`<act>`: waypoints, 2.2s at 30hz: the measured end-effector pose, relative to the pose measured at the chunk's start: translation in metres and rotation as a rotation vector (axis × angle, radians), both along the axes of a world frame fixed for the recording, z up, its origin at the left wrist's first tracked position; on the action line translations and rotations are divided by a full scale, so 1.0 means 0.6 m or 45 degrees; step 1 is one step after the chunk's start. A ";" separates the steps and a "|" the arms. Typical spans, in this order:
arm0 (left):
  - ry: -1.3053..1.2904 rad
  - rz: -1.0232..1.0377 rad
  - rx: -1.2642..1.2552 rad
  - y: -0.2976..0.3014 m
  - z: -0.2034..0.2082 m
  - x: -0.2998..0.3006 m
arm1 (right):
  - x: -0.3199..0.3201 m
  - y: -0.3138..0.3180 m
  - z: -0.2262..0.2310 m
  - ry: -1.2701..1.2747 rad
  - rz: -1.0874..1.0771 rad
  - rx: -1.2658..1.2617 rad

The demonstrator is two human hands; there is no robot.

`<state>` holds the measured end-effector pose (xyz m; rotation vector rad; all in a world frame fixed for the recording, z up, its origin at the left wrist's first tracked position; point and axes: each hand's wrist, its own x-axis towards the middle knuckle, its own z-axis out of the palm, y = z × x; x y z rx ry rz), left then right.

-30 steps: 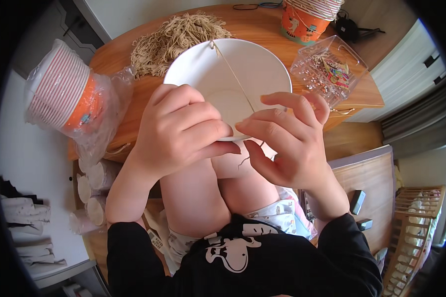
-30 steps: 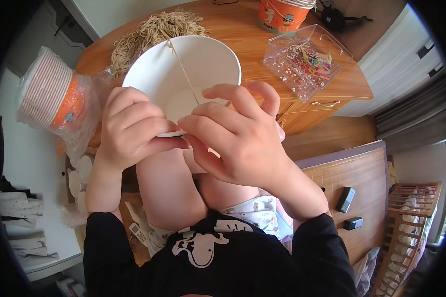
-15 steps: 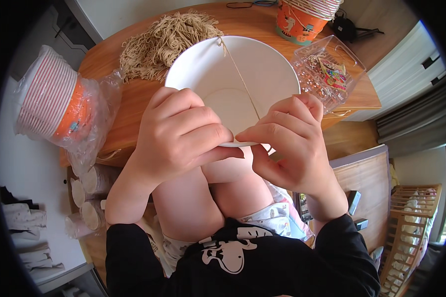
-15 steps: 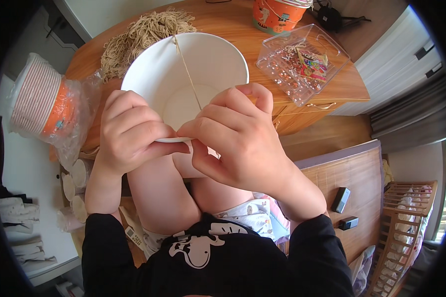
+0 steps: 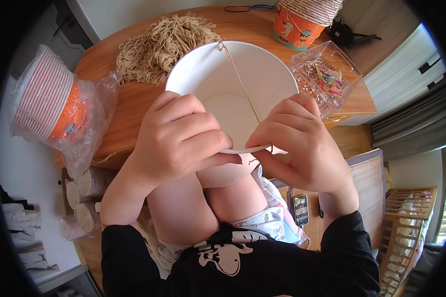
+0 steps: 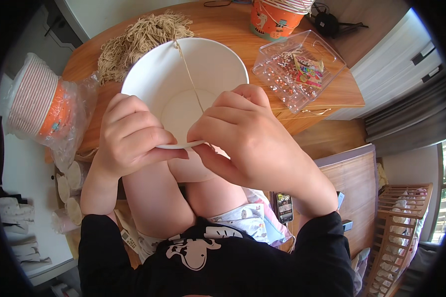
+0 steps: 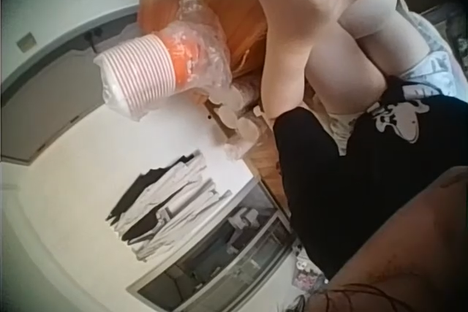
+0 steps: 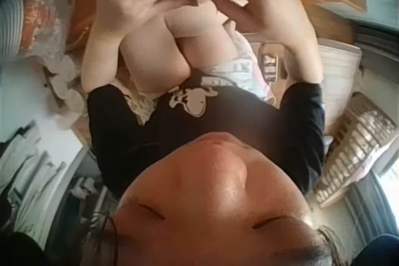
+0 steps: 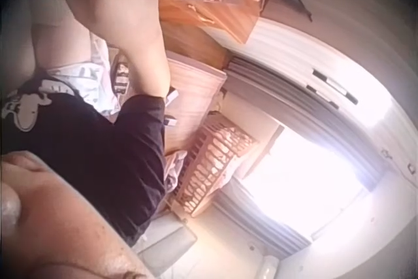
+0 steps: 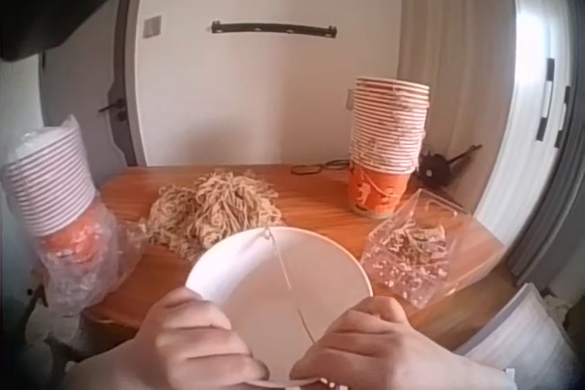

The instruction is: Attaching string handles to paper buckets for packaging.

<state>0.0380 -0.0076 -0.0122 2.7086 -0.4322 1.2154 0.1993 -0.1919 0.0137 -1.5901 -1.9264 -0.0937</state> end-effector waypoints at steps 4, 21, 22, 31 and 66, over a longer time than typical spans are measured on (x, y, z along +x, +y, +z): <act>-0.011 -0.004 0.001 0.003 -0.001 -0.002 | 0.013 -0.009 0.002 0.038 -0.026 0.021; 0.247 0.740 -0.396 0.029 0.041 -0.054 | 0.264 -0.055 -0.049 0.444 -1.035 0.203; 0.241 0.789 -0.457 0.012 0.054 -0.067 | 0.272 -0.052 -0.050 0.368 -1.107 0.103; 0.717 0.267 -1.032 -0.122 0.072 -0.049 | 0.224 -0.013 -0.048 0.269 -1.094 0.417; 0.924 -1.058 -2.393 -0.045 -0.159 0.017 | -0.005 0.097 0.056 -1.017 -0.012 0.025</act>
